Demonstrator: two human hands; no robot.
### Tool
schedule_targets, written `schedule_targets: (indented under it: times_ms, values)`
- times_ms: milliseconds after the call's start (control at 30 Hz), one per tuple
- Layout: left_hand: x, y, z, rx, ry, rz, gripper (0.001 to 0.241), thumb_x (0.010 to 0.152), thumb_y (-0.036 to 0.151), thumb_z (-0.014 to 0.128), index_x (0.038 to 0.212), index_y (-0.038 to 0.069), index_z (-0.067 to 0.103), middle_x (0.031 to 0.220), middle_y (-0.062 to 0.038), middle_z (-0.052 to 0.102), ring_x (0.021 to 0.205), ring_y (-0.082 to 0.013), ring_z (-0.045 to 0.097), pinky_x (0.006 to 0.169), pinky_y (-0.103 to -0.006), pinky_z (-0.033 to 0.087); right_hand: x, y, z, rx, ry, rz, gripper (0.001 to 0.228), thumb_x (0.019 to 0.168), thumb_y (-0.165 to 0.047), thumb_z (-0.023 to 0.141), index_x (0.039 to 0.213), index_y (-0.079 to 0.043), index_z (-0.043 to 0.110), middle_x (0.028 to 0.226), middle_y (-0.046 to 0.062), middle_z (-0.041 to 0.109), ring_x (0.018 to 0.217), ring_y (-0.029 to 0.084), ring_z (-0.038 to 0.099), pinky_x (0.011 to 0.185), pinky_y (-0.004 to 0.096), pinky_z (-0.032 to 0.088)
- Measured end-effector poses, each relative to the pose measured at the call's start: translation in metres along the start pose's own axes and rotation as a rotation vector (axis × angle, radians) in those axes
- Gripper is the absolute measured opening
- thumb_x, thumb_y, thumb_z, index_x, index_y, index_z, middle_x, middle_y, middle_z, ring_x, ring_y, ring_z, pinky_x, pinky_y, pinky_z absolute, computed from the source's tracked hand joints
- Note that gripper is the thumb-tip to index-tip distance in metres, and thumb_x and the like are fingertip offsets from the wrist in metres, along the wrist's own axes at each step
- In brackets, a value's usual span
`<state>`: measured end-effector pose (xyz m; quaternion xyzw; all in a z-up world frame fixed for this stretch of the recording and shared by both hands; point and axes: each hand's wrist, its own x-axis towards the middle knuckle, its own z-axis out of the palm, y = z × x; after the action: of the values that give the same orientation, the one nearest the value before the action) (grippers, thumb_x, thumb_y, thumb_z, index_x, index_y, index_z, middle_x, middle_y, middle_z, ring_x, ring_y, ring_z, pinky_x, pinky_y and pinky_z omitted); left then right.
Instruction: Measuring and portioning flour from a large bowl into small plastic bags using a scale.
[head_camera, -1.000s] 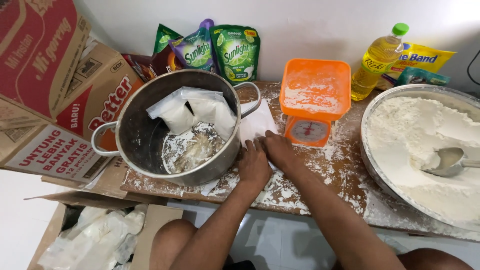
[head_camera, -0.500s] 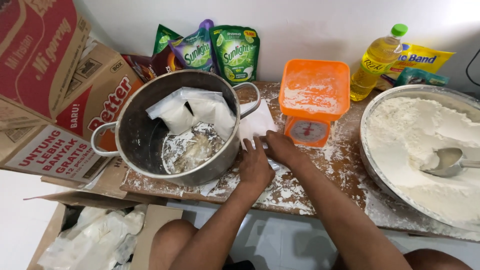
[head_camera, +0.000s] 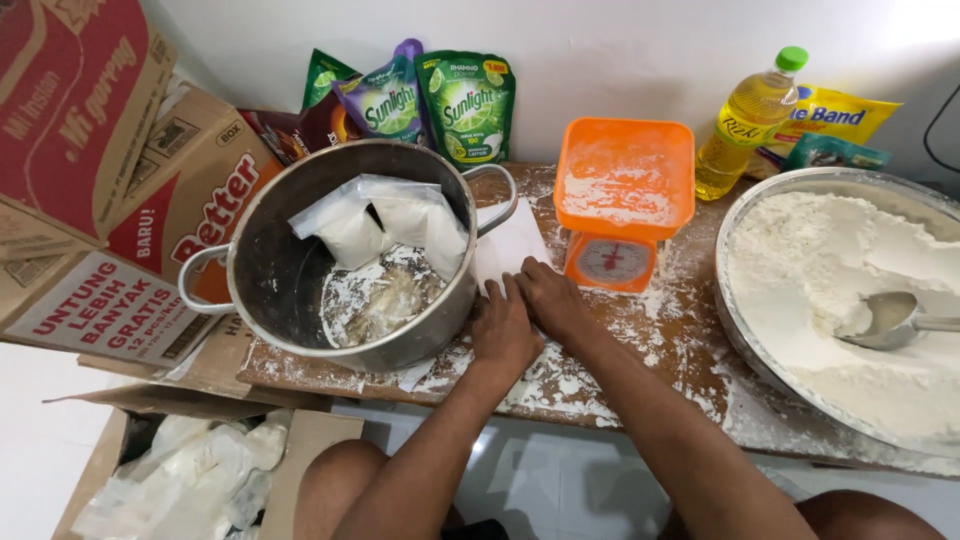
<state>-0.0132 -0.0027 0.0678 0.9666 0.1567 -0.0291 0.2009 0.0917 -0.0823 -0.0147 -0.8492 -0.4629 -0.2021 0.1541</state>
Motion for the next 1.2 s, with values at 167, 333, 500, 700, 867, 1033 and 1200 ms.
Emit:
schedule_targets:
  times_ms: [167,333,500,700,867,1033,1200]
  values:
    - [0.009,-0.014,0.018,-0.037,-0.017,0.023,0.081,0.081,0.012,0.071,0.149,-0.013,0.035,0.142,-0.039,0.04,0.118,-0.0478,0.058,0.078,-0.0553,0.065,-0.004,0.002,-0.001,0.176,-0.086,0.098,0.013,0.097,-0.018,0.057,0.096,-0.007,0.066,0.09,0.006,0.054,0.085,0.033,0.066,0.065,0.045,0.056]
    - [0.012,-0.018,0.021,-0.032,0.016,0.021,0.068,0.083,0.011,0.072,0.142,-0.01,0.046,0.139,-0.034,0.043,0.115,-0.0433,0.059,0.075,-0.0555,0.065,-0.013,0.011,-0.005,0.296,-0.17,0.104,0.012,0.097,-0.02,0.055,0.097,-0.011,0.063,0.091,0.007,0.053,0.09,0.038,0.064,0.071,0.05,0.052]
    - [0.002,-0.011,0.008,-0.071,0.169,0.11,0.023,0.088,0.008,0.069,0.105,-0.006,0.066,0.12,-0.026,0.052,0.111,-0.0436,0.059,0.074,-0.0549,0.063,-0.02,0.008,-0.03,0.354,-0.139,0.158,0.01,0.099,-0.022,0.06,0.099,-0.014,0.066,0.102,0.006,0.059,0.106,0.033,0.062,0.088,0.047,0.046]
    - [-0.001,-0.016,0.01,0.024,0.243,0.202,0.006,0.084,-0.003,0.068,0.091,-0.003,0.069,0.095,-0.019,0.06,0.095,-0.0357,0.066,0.065,-0.0479,0.063,-0.025,-0.001,-0.057,0.51,-0.055,0.134,0.01,0.091,-0.012,0.07,0.101,-0.011,0.07,0.097,0.006,0.067,0.099,0.031,0.069,0.084,0.044,0.053]
    - [0.007,-0.025,0.017,-0.023,0.278,0.17,0.004,0.087,-0.004,0.065,0.088,-0.003,0.069,0.082,-0.014,0.062,0.079,-0.0317,0.07,0.058,-0.0446,0.062,-0.033,0.003,-0.061,0.54,-0.195,0.252,0.032,0.092,-0.021,0.073,0.122,-0.012,0.068,0.115,0.007,0.07,0.113,0.031,0.067,0.097,0.048,0.049]
    - [0.007,-0.024,0.013,-0.101,0.284,0.178,0.011,0.091,-0.001,0.063,0.097,-0.004,0.071,0.081,-0.014,0.063,0.077,-0.0328,0.073,0.059,-0.0455,0.062,-0.042,0.008,-0.042,0.353,-0.261,0.252,0.016,0.093,-0.018,0.069,0.106,-0.012,0.075,0.098,0.005,0.072,0.102,0.028,0.071,0.093,0.045,0.051]
    - [-0.014,-0.01,-0.01,-0.304,0.235,0.201,0.017,0.088,-0.009,0.065,0.104,-0.01,0.071,0.087,-0.023,0.068,0.085,-0.0404,0.074,0.064,-0.0501,0.063,-0.04,-0.014,-0.041,0.465,-0.309,0.352,0.03,0.091,-0.027,0.071,0.115,-0.009,0.068,0.102,0.014,0.072,0.106,0.036,0.071,0.094,0.05,0.053]
